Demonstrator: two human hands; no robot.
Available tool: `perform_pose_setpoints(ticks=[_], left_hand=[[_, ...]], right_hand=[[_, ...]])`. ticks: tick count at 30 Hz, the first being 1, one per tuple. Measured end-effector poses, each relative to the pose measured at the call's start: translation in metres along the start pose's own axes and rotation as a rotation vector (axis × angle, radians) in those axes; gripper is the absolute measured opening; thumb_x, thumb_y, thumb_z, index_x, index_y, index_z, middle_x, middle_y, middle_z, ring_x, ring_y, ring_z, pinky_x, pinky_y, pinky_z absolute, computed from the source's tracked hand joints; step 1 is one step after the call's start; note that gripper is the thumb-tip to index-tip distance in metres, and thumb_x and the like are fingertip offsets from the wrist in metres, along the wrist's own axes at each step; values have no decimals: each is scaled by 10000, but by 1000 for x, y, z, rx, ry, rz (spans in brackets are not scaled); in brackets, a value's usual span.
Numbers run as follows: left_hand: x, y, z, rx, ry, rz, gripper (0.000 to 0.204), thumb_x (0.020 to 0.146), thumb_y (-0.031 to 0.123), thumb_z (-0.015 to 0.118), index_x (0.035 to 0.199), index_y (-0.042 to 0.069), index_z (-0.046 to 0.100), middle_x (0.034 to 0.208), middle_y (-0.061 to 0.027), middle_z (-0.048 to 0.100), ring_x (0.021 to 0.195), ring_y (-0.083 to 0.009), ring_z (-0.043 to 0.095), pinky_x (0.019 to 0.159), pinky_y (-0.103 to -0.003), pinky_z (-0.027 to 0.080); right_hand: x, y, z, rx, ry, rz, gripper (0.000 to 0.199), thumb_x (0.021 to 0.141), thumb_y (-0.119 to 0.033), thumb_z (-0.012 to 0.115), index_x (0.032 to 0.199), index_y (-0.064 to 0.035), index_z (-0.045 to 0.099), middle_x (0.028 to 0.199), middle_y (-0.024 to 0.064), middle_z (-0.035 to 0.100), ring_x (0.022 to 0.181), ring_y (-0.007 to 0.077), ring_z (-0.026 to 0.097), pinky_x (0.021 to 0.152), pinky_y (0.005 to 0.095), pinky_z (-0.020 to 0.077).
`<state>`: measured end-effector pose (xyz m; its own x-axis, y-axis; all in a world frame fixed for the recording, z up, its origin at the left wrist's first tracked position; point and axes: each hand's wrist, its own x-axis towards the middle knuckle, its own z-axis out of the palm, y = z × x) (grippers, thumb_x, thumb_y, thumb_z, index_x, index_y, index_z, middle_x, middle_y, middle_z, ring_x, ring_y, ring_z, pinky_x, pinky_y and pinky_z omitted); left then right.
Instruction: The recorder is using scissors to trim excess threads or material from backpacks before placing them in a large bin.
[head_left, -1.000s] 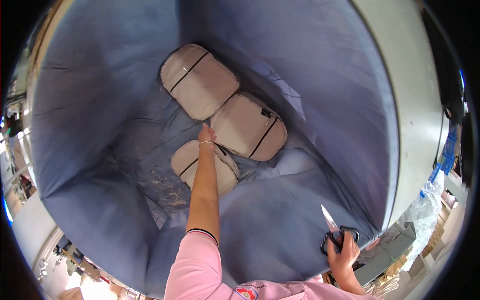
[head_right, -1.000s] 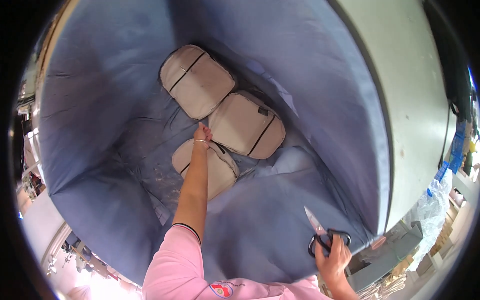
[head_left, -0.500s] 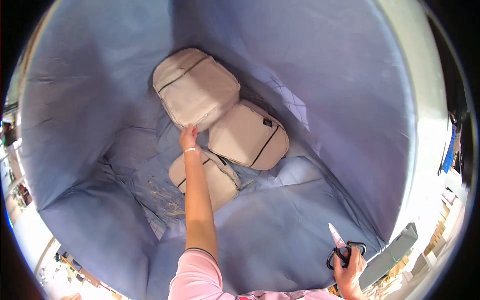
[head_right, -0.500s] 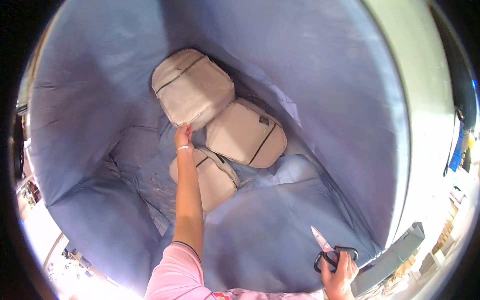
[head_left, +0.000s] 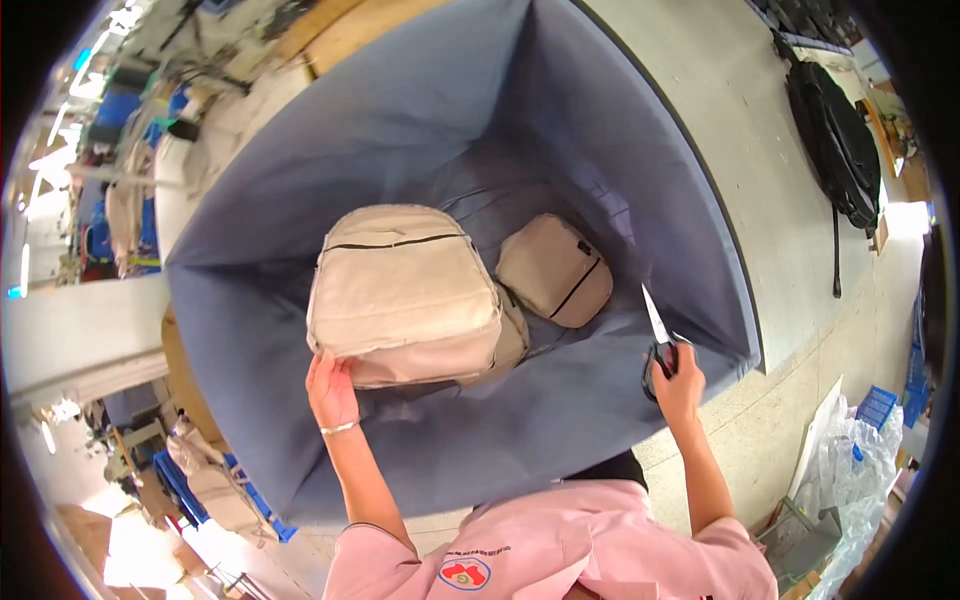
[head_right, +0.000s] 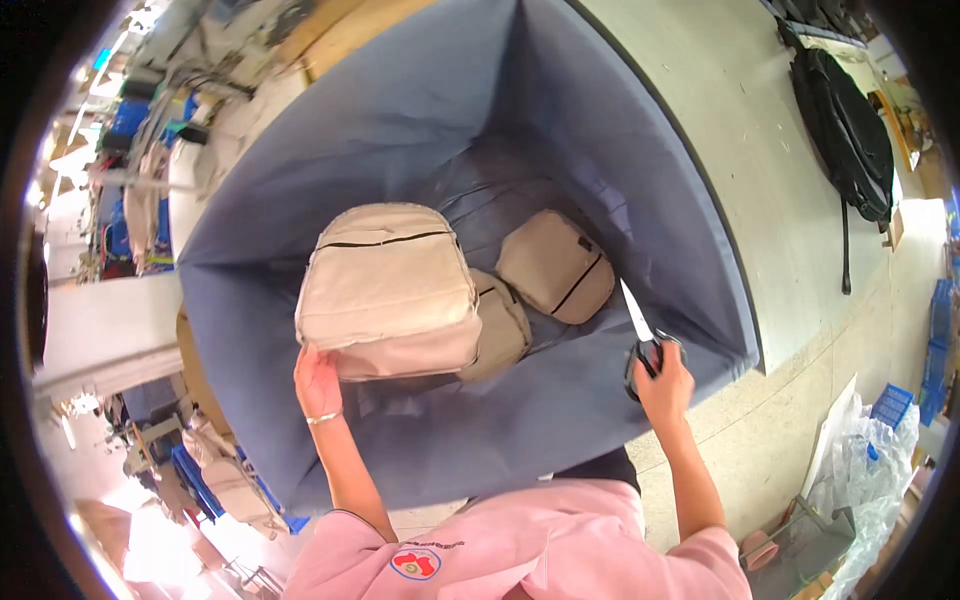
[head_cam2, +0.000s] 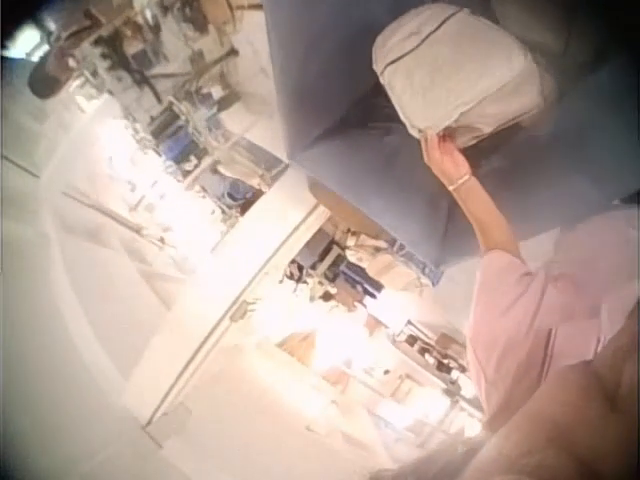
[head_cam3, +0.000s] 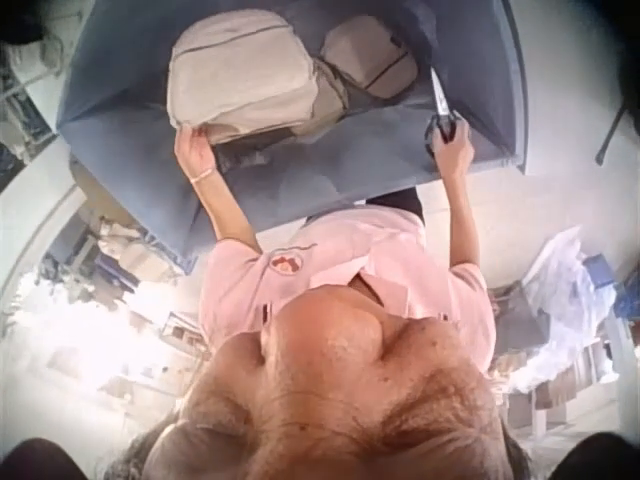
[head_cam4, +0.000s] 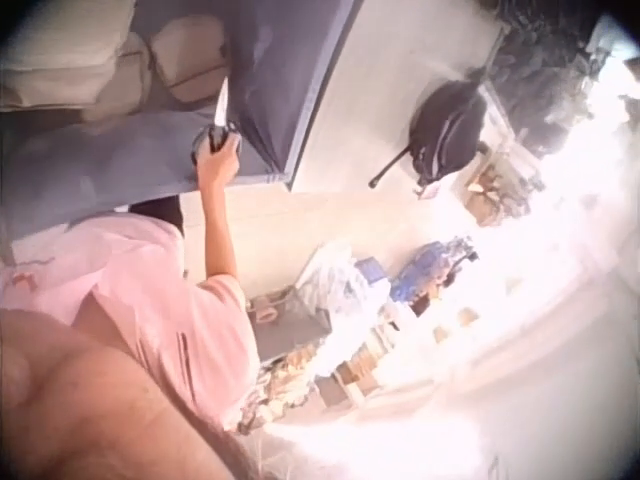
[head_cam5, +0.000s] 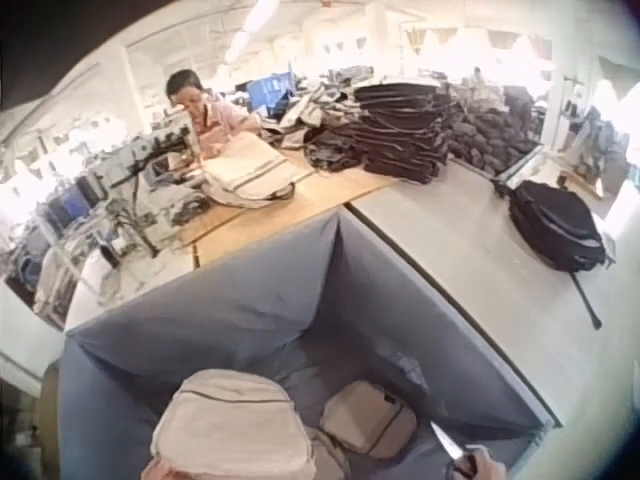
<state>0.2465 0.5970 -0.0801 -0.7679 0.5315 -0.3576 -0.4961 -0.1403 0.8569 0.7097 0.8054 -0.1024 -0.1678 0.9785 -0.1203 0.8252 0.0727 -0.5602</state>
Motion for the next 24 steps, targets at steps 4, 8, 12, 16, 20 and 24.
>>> perform_pose_setpoints(ticks=[4,8,12,16,20,24], left_hand=[[-125,91,-71,-30,-47,264,233,957,71,557,1161,-22,621,1100,-106,688,1030,-198,642,946,-367,488],[-238,135,-152,-85,32,443,340,936,58,532,1252,-59,577,1241,-156,648,1161,-252,617,1017,-402,466],[-359,137,-238,-224,88,528,385,918,58,531,1288,-41,563,1308,-174,610,1211,-287,594,1060,-470,445],[-449,55,-334,-300,370,315,210,876,60,611,1072,-4,647,1103,-112,683,1016,-219,649,936,-386,505],[-477,1,-374,46,491,-259,112,874,116,683,927,18,680,845,-31,678,827,-132,631,869,-295,496],[-453,12,-380,231,717,-266,202,916,226,685,992,40,667,891,-14,623,810,-91,553,789,-255,452]], right_hand=[[-55,-81,63,762,-453,21,234,900,-158,675,1004,-44,498,791,59,612,674,120,611,555,295,485],[-141,-243,73,1217,-902,316,290,893,-225,729,998,-72,506,818,4,567,683,85,563,594,254,471],[-225,-324,88,981,-1006,-84,340,849,-224,782,1001,-75,516,805,-26,520,697,53,510,625,218,433],[-291,-350,136,848,-1163,-325,376,814,-220,806,1001,-56,524,783,-48,466,716,47,459,616,236,390],[-324,-350,196,489,-1166,-565,394,767,-198,829,988,-13,561,772,-1,514,723,88,456,643,269,417],[-327,-336,216,564,-1170,-508,429,761,-228,819,1037,0,583,812,14,545,766,107,477,692,280,429]])
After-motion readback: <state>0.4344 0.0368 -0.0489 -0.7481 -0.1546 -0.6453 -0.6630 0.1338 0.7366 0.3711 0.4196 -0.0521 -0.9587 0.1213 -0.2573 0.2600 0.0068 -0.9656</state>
